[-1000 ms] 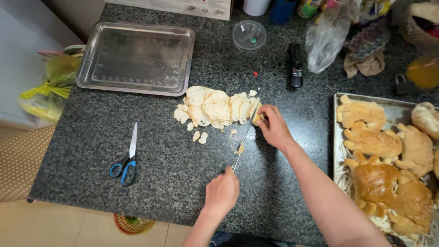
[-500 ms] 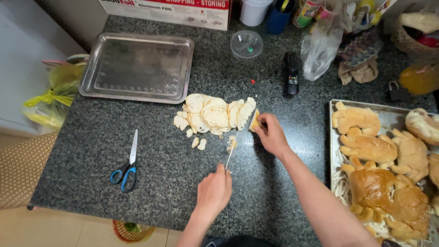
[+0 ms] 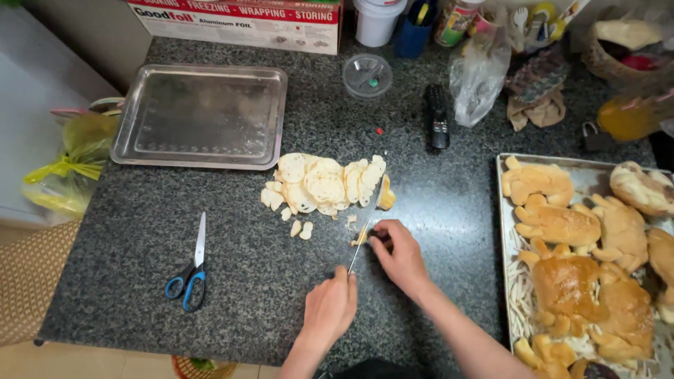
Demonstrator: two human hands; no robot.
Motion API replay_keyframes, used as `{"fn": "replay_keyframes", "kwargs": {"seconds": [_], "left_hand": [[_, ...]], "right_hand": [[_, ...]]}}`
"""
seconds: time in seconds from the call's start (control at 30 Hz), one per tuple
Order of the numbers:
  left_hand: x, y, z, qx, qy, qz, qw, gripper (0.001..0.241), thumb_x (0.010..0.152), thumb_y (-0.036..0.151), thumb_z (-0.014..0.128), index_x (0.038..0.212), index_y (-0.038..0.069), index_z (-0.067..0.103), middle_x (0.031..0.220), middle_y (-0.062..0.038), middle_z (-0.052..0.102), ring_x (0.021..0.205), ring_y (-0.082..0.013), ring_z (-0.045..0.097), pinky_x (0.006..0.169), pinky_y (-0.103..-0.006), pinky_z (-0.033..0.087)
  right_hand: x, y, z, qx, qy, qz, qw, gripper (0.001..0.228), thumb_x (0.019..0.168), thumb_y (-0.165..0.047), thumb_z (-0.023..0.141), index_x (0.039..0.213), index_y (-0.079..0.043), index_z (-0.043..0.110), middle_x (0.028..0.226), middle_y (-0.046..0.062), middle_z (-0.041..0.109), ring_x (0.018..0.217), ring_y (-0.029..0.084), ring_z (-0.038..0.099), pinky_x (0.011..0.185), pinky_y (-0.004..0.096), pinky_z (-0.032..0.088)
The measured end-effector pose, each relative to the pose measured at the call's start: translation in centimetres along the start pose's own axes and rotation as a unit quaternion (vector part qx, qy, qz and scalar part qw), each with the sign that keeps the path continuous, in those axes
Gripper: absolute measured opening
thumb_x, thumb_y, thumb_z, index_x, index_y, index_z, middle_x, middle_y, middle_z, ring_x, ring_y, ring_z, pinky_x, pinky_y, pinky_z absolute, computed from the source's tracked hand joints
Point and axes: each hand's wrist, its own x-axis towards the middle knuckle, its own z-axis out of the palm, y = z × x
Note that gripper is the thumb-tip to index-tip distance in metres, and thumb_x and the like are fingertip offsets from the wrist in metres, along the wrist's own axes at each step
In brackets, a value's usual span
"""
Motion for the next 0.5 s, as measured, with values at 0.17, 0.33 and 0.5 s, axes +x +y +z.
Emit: {"fn": "replay_keyframes", "kwargs": {"seconds": [0.17, 0.33, 0.5], "left_hand": [[0.0, -0.6, 1.5, 0.001, 0.012, -0.018, 1.000, 0.029, 0.104, 0.033, 0.046, 0.103, 0.006, 0.055, 0.081, -0.020, 0.074, 0.073, -0.0469, 0.070, 0.068, -0.0590, 0.054], [1.1, -0.2, 2.0, -0.018, 0.031, -0.007, 0.999, 0.030, 0.104, 0.032, 0.044, 0.105, 0.004, 0.055, 0.079, -0.022, 0.072, 0.071, -0.0477, 0.069, 0.065, -0.0593, 0.053], [1.7, 0.7, 0.6, -0.041, -0.075, -0.038, 0.996, 0.036, 0.104, 0.034, 0.033, 0.110, 0.005, 0.055, 0.093, -0.030, 0.073, 0.096, -0.0522, 0.072, 0.085, -0.0622, 0.055]], "right_hand": [[-0.1, -1.3, 1.0, -0.062, 0.005, -0.099, 0.993, 0.023, 0.084, -0.009, 0.069, 0.107, -0.008, 0.066, 0.105, 0.005, 0.069, 0.093, 0.022, 0.066, 0.083, 0.031, 0.053], [0.1, -0.1, 1.8, -0.079, 0.006, -0.130, 0.988, 0.022, 0.083, -0.009, 0.069, 0.105, -0.009, 0.064, 0.108, 0.006, 0.069, 0.100, 0.025, 0.064, 0.090, 0.034, 0.052], [0.5, 1.8, 2.3, -0.101, 0.012, -0.097, 0.990, 0.017, 0.089, -0.015, 0.073, 0.103, -0.017, 0.064, 0.101, 0.007, 0.069, 0.101, 0.032, 0.067, 0.091, 0.046, 0.055]]}}
